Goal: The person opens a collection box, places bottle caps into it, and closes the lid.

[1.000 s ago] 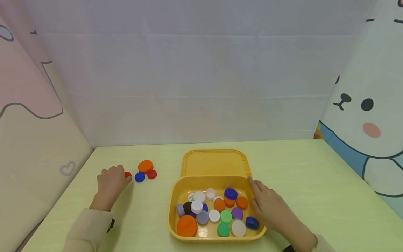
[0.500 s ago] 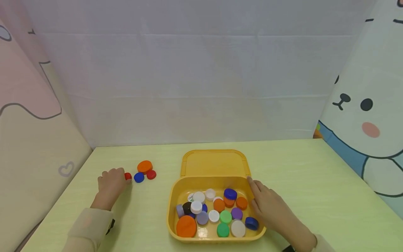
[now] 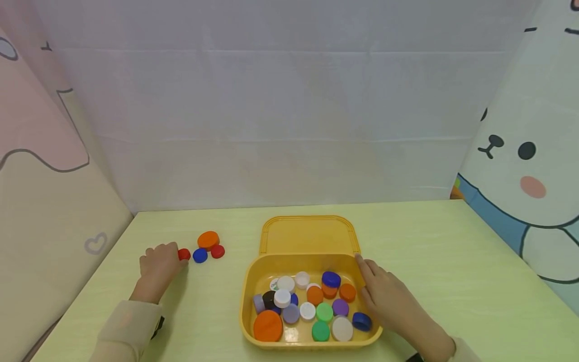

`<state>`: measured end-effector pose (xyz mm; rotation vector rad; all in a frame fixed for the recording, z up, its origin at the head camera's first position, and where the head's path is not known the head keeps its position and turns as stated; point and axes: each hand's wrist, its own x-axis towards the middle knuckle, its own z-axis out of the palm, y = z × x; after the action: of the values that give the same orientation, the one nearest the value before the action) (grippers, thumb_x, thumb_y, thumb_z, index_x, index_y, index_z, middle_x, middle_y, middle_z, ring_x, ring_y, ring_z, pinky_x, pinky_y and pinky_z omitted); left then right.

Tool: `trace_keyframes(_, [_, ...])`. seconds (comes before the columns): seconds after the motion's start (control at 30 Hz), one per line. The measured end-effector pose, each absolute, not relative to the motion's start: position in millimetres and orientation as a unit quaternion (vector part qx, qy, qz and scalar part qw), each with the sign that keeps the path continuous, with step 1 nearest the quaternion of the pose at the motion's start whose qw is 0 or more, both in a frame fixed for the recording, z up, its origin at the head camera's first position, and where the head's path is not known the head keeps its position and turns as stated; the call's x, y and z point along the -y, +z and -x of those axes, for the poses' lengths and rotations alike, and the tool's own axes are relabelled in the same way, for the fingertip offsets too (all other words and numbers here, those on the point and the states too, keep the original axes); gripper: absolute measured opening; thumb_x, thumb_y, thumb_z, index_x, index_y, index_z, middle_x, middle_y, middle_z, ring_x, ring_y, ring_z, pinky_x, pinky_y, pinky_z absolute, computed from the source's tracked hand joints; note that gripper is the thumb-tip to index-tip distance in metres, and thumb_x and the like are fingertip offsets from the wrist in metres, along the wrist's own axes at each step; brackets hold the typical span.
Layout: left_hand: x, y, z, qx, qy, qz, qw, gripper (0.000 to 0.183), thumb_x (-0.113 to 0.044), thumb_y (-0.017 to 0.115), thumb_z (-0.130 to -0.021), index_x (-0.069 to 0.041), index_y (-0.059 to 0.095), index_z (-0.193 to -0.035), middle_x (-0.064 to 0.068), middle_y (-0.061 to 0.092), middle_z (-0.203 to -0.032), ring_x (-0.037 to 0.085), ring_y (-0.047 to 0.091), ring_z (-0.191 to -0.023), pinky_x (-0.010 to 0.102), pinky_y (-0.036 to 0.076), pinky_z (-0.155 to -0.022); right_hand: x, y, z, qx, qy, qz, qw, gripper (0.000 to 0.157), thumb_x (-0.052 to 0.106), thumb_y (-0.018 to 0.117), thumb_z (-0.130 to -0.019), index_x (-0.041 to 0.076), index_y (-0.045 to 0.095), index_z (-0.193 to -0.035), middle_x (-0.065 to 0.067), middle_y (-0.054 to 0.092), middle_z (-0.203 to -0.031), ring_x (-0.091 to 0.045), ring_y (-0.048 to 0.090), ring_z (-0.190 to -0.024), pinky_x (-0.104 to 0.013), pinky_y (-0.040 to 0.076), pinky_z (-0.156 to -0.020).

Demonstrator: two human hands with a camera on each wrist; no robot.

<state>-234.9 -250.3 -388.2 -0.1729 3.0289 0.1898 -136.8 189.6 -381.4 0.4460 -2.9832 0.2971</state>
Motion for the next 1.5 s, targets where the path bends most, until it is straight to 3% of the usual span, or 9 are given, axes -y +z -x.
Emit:
trace_keyframes(0.63, [249, -383, 226, -0.996, 0.075, 0.049, 0.027, 0.039, -0.030, 0.066, -0.080, 0.006, 0.052, -0.087, 0.015, 0.051, -0.070, 0.036, 0.043, -0.069, 0.040, 0.036, -0.059, -190, -387, 137, 0.982, 0.095, -0.150, 0.062, 0.055, 0.016, 0.053, -0.086, -0.001, 0.037, -0.136, -0.015, 0.054, -0.122, -0.027, 0.059, -0.097, -0.043, 0.050, -0.083])
trace_keyframes(1.0, [228, -358, 207, -0.996, 0.068, -0.007, -0.056, 0.037, -0.028, 0.068, -0.079, 0.005, 0.054, -0.085, 0.014, 0.053, -0.069, 0.033, 0.046, -0.062, 0.039, 0.041, -0.051, -190, -385, 137, 0.982, 0.098, -0.148, 0.058, 0.054, 0.015, 0.052, -0.086, 0.000, 0.037, -0.136, -0.015, 0.054, -0.123, -0.027, 0.059, -0.096, -0.043, 0.050, -0.083])
trace_keyframes(1.5, [172, -325, 180, -0.982, 0.065, -0.080, -0.156, 0.034, -0.026, 0.074, -0.073, 0.000, 0.059, -0.087, 0.011, 0.058, -0.074, 0.032, 0.050, -0.068, 0.041, 0.045, -0.056, -191, -384, 137, 0.980, 0.103, -0.156, 0.069, 0.053, 0.014, 0.052, -0.086, -0.001, 0.039, -0.135, -0.015, 0.054, -0.123, -0.028, 0.060, -0.095, -0.043, 0.050, -0.083])
